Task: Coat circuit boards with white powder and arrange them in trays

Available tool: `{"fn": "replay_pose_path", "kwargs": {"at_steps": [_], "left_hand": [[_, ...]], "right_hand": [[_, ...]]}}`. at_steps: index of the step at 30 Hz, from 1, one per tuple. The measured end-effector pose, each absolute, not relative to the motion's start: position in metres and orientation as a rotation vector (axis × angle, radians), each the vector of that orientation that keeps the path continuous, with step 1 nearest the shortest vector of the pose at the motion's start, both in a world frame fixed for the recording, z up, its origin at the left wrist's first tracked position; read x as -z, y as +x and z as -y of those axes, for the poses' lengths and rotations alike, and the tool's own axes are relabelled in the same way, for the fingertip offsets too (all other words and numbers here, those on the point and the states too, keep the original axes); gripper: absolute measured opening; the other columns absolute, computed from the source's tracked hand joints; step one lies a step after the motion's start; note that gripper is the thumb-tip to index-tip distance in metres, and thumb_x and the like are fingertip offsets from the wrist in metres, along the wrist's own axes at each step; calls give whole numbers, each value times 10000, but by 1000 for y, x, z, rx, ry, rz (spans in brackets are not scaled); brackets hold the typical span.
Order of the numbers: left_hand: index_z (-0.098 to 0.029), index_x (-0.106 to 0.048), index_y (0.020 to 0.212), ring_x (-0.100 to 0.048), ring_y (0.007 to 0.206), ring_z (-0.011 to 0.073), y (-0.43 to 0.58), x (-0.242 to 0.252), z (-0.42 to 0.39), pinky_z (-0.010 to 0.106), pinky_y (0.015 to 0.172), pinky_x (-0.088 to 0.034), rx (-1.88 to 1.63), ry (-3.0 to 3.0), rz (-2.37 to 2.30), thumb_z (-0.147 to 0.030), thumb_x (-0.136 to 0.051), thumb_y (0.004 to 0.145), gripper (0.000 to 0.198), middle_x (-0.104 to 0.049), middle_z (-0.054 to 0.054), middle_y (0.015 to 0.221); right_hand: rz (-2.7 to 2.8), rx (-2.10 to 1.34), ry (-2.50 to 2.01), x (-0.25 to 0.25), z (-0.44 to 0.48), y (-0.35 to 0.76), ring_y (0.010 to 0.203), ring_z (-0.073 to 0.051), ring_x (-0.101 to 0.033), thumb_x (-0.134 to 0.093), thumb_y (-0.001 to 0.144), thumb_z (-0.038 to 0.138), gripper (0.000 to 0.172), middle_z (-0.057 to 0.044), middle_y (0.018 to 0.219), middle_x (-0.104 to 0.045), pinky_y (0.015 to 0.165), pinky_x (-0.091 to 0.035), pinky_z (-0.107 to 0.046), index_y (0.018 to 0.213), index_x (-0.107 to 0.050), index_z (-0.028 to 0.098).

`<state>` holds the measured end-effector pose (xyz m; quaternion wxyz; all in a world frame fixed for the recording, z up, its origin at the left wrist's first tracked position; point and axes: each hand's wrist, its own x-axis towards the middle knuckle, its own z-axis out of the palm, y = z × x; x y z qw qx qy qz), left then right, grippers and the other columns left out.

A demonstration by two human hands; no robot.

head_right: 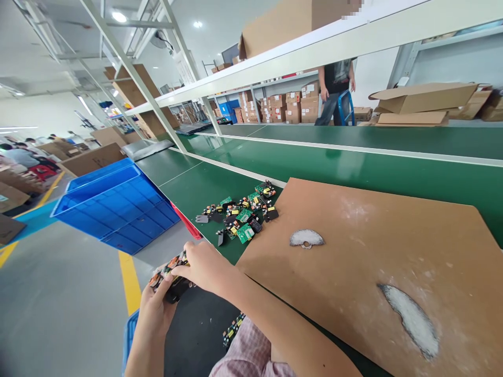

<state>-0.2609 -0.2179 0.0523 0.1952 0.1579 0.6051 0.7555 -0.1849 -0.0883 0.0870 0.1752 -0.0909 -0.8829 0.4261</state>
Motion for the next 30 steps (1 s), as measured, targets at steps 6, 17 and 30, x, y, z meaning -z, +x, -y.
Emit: {"fn": "replay_pose_path", "kwargs": {"at_steps": [6, 17, 30], "left_hand": [[-169, -610, 861, -661, 792, 230, -261, -55, 222, 288, 680, -554, -2082, 469, -1667, -358, -818, 558, 414, -677, 39, 816], [-178, -674, 929, -670, 721, 215, -269, -47, 221, 236, 618, -553, -2178, 224, -1574, -420, -868, 354, 654, -709, 27, 748], [-252, -661, 925, -669, 718, 168, -288, -11, 229, 225, 610, -554, -2320, 69, -1306, -338, -684, 713, 230, -701, -15, 741]], "right_hand": [[2470, -1232, -199, -92, 84, -182, 619, -139, -468, -687, 809, 431, 383, 33, 633, -440, 505, -256, -215, 716, -398, 198], [2406, -1470, -88, -98, 77, -178, 510, -94, -323, -693, 767, 468, 514, 74, 533, -343, 477, -198, -224, 591, -293, 197], [2030, -2290, -19, -80, 71, -190, 570, -99, -449, -772, 664, 506, 397, 42, 625, -504, 499, -308, -196, 702, -578, 162]]}}
